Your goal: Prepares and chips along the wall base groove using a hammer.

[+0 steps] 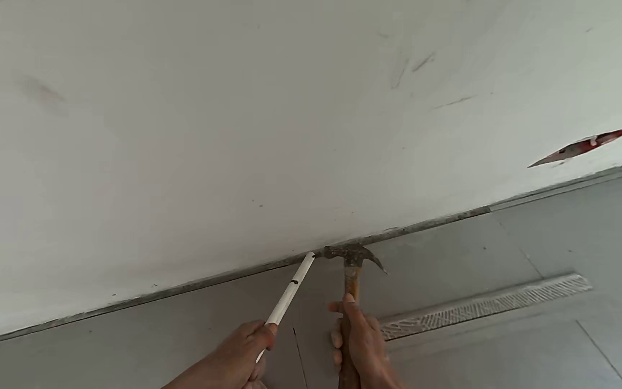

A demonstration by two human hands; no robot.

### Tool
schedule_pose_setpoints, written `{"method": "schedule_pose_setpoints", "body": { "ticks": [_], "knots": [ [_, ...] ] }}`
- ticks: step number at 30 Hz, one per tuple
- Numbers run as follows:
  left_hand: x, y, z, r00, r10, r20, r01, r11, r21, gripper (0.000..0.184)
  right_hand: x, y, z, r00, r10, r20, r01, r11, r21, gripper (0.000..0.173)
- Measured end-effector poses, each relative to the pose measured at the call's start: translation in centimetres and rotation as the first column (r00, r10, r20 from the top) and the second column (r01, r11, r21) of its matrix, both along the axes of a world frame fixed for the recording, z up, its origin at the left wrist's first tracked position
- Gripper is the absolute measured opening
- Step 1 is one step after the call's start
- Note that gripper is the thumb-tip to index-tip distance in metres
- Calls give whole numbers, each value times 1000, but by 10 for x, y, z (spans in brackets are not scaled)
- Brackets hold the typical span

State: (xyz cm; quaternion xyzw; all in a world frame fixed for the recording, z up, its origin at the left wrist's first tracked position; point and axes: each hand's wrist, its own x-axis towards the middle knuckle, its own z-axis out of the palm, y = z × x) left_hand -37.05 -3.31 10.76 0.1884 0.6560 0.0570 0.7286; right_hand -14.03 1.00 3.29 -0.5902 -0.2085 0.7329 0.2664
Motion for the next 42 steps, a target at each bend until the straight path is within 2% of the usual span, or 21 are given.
{"method": "schedule_pose_setpoints", "body": {
  "ticks": [2,7,10,14,16,19,22,25,28,30,32,35,37,39,42],
  "knots": [
    [3,6,15,997,-39,-68,39,999,-3,32,0,2,2,999,44,-5,-44,999,-20,57],
    [-21,-1,-12,997,-64,47,63,998,27,38,-5,-3,4,999,-24,38,24,1000,16,57],
    [-21,-1,-13,996,-79,41,78,997,26,38,0,-1,5,999,25,32,-23,999,-41,58],
    [-22,0,-12,996,-80,38,79,997,25,39,-3,-1,6,999,3,41,-2,1000,-11,57],
    [-21,-1,-11,996,-89,24,89,996,17,40,-1,0,7,999,39,34,-38,999,-33,57],
    [-22,2,-10,993,-118,0,118,993,23,39,-7,-2,8,998,-10,56,9,999,31,57],
    [-23,2,-10,988,-157,-5,157,987,24,40,-4,1,8,997,54,49,-54,998,-16,57],
    [-23,7,-6,978,-203,-40,204,979,15,40,-5,1,11,997,45,61,-45,999,9,58],
    [-21,8,-3,969,-240,-62,240,971,4,42,-3,3,11,995,84,58,-82,996,-43,56],
    [-21,9,-3,960,-265,-87,267,963,19,42,-1,2,12,997,51,50,-50,998,-23,57],
    [-18,8,-3,928,-339,-152,349,936,42,43,0,1,11,999,11,40,-11,1000,4,59],
    [-10,6,3,803,-516,-298,549,835,34,48,3,1,9,1000,5,21,-5,1000,-12,60],
    [-8,4,2,769,-553,-321,591,807,24,48,6,1,9,1000,22,20,-22,1000,-12,59],
    [-10,1,0,802,-521,-293,554,831,38,48,7,0,8,1000,24,17,-24,1000,-2,59],
    [-14,-5,-5,893,-396,-212,414,909,49,45,6,-3,7,1000,24,9,-24,1000,0,59]
  ]
}}
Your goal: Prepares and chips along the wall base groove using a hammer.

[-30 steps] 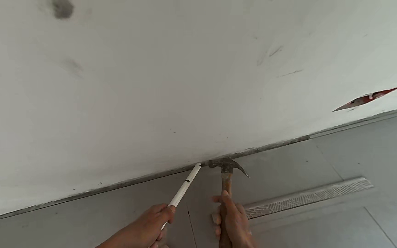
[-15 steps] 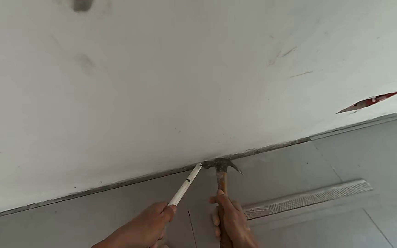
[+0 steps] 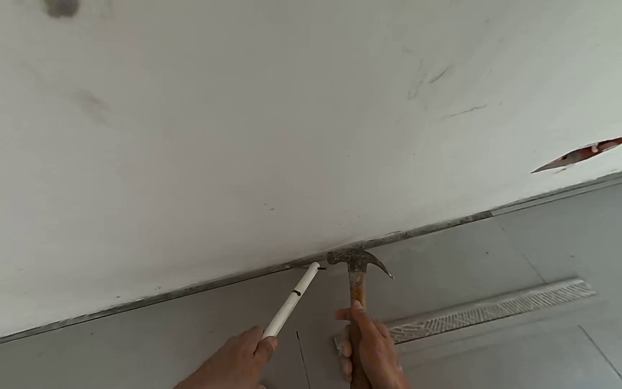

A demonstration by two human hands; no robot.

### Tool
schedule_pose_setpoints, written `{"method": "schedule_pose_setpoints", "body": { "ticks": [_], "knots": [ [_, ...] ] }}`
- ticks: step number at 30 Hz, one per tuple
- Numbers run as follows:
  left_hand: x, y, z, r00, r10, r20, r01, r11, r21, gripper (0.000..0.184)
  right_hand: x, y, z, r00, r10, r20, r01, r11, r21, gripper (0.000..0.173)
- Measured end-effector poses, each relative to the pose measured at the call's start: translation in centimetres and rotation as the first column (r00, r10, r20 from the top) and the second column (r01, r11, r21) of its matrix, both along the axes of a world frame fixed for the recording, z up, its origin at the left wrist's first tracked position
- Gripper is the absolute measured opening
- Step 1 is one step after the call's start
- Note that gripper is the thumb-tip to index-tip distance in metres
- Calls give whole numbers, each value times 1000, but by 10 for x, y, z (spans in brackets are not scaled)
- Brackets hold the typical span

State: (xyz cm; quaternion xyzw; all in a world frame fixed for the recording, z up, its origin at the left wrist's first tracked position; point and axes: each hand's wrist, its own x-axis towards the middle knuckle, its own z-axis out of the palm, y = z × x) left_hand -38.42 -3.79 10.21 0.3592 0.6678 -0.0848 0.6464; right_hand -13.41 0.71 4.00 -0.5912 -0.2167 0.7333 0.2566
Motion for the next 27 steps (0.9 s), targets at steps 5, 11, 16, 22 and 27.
{"method": "schedule_pose_setpoints", "body": {
  "ticks": [5,11,16,22,27],
  "knots": [
    [-7,3,-5,967,223,120,-218,974,-56,38,-2,-1,-2,1000,-12,11,12,1000,16,58],
    [-11,2,-7,956,252,152,-243,967,-76,37,-13,-6,-10,999,34,34,-34,999,0,52],
    [-14,6,3,944,302,136,-290,952,-100,34,-18,-14,-10,998,-45,43,41,996,76,52],
    [-35,-6,-20,923,312,227,-292,949,-117,36,-16,-11,-14,994,85,61,-87,996,24,50],
    [-39,-11,-25,940,267,212,-259,964,-66,40,-18,-22,-18,997,19,70,-26,994,108,51]
  ]
}}
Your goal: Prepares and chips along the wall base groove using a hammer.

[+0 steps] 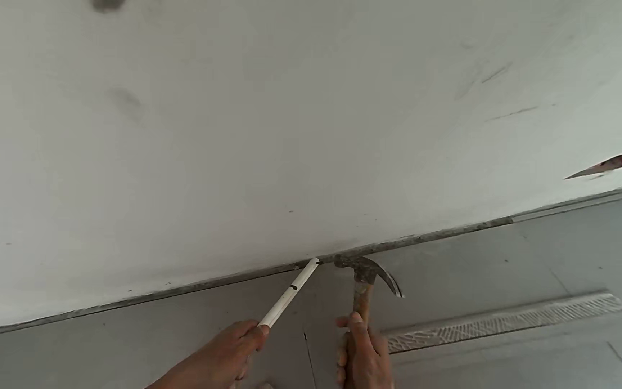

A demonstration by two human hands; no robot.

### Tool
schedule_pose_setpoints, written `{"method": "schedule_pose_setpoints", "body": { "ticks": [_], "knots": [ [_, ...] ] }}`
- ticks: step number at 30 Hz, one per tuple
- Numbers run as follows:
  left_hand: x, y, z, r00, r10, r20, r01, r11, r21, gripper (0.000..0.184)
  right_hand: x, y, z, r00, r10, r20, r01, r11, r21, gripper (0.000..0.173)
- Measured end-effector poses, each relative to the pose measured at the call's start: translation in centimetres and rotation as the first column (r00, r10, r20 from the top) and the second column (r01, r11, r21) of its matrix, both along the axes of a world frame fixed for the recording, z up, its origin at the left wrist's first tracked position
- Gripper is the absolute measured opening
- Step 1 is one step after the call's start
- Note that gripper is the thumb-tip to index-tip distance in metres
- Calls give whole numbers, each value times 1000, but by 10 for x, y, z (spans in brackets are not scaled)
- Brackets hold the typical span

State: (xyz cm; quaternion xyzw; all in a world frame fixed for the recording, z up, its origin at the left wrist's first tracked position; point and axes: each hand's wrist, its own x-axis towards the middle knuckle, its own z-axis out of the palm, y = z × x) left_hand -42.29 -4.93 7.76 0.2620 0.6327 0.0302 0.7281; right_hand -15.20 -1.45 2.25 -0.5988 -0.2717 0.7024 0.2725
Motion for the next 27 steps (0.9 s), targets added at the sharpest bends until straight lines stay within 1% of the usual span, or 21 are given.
{"method": "schedule_pose_setpoints", "body": {
  "ticks": [2,4,6,8,9,10,12,13,15,18,20,23,24,25,27],
  "knots": [
    [-10,-4,-7,995,-83,-63,84,996,26,45,2,7,3,998,56,3,-56,995,-81,50],
    [-26,-7,-19,964,-202,-170,217,974,70,49,7,14,5,998,67,-6,-67,993,-95,50],
    [-38,-8,-26,879,-336,-339,381,922,73,56,10,13,4,999,22,-24,-22,999,-24,51],
    [-37,-9,-24,794,-390,-467,462,885,46,61,9,8,4,999,-22,-44,24,999,28,50],
    [-32,-9,-20,776,-387,-499,470,881,48,61,9,5,5,998,-30,-50,32,999,39,49],
    [-26,-9,-15,782,-373,-499,459,887,56,61,8,4,6,998,-26,-54,28,998,49,49],
    [-14,-6,-4,833,-329,-445,397,916,66,61,8,1,6,998,2,-57,2,997,76,48],
    [-10,-3,2,842,-322,-433,383,922,58,61,8,-1,5,998,13,-59,-8,995,95,47],
    [-7,3,13,824,-342,-451,405,913,47,61,7,-6,3,998,28,-48,-20,988,156,46],
    [-7,10,20,764,-406,-502,475,880,12,63,5,-9,2,997,79,18,-81,972,220,47],
    [-6,9,21,758,-406,-511,467,884,-10,63,1,-10,-2,992,117,47,-124,972,198,46],
    [1,6,25,755,-409,-512,454,890,-41,62,-3,-5,-6,975,209,73,-213,976,43,46],
    [4,5,25,765,-402,-504,443,896,-42,61,-3,-4,-5,977,204,66,-207,978,30,47],
    [6,4,25,785,-386,-485,420,906,-42,61,-2,-5,-5,983,176,51,-178,983,49,47],
    [10,1,25,853,-327,-407,340,939,-42,59,-4,-10,-4,998,67,8,-67,987,147,49]
  ]
}}
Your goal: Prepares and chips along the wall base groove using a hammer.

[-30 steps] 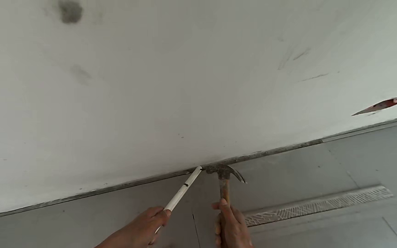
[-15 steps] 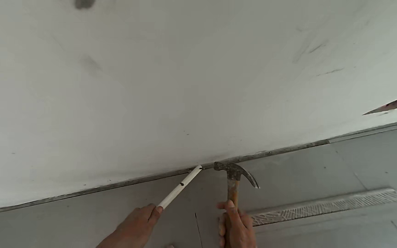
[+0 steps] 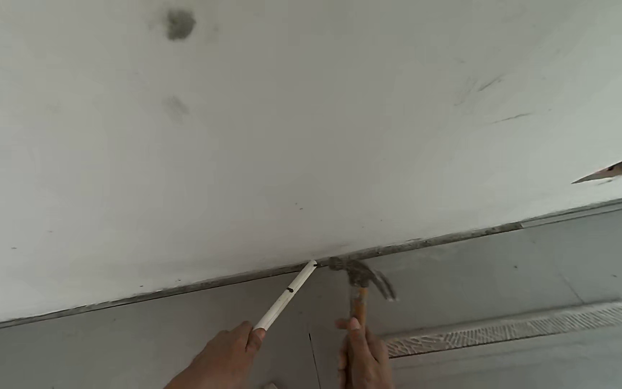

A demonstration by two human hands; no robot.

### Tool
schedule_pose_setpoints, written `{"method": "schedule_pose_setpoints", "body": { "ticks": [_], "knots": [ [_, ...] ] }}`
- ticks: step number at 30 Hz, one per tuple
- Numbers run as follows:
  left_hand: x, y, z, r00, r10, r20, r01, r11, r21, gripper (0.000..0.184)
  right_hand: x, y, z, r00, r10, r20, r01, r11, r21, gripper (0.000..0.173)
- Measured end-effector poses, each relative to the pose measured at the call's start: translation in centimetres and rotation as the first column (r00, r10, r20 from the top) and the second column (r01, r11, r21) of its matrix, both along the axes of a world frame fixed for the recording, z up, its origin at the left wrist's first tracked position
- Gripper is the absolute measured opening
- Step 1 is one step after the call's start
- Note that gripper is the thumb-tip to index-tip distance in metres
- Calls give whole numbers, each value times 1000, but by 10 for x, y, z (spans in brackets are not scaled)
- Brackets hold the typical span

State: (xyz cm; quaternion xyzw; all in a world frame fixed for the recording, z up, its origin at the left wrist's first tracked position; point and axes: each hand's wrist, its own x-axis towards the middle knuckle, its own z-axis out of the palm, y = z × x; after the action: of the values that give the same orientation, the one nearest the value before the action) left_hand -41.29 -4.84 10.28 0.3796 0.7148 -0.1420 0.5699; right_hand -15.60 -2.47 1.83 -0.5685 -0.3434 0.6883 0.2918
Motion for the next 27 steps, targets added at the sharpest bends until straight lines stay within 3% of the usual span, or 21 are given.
{"method": "schedule_pose_setpoints", "body": {
  "ticks": [3,7,11,13,16,21,24,27],
  "knots": [
    [7,-1,4,989,114,97,-109,992,-56,54,-13,-5,2,992,-124,-18,124,992,38,48],
    [5,-3,-5,986,126,113,-124,992,-19,53,-11,5,-1,999,-35,4,35,989,-143,49],
    [-5,-10,-13,987,117,107,-120,993,16,56,-14,-3,3,977,-204,-63,205,979,3,48],
    [-7,-11,-16,987,119,107,-121,993,11,55,-17,-7,-1,987,-157,-39,156,987,-22,48],
    [-6,-10,-17,989,113,99,-114,993,7,55,-10,6,2,1000,14,-1,-14,982,-188,50],
    [-9,-15,-19,985,134,109,-136,991,10,55,-16,1,6,987,-161,-19,161,987,1,49],
    [-10,-17,-19,984,139,115,-141,990,5,55,-15,7,2,999,36,15,-33,982,-185,52],
    [-10,-15,-18,984,129,121,-133,991,23,54,-7,13,7,999,37,-10,-38,989,-146,55]
  ]
}}
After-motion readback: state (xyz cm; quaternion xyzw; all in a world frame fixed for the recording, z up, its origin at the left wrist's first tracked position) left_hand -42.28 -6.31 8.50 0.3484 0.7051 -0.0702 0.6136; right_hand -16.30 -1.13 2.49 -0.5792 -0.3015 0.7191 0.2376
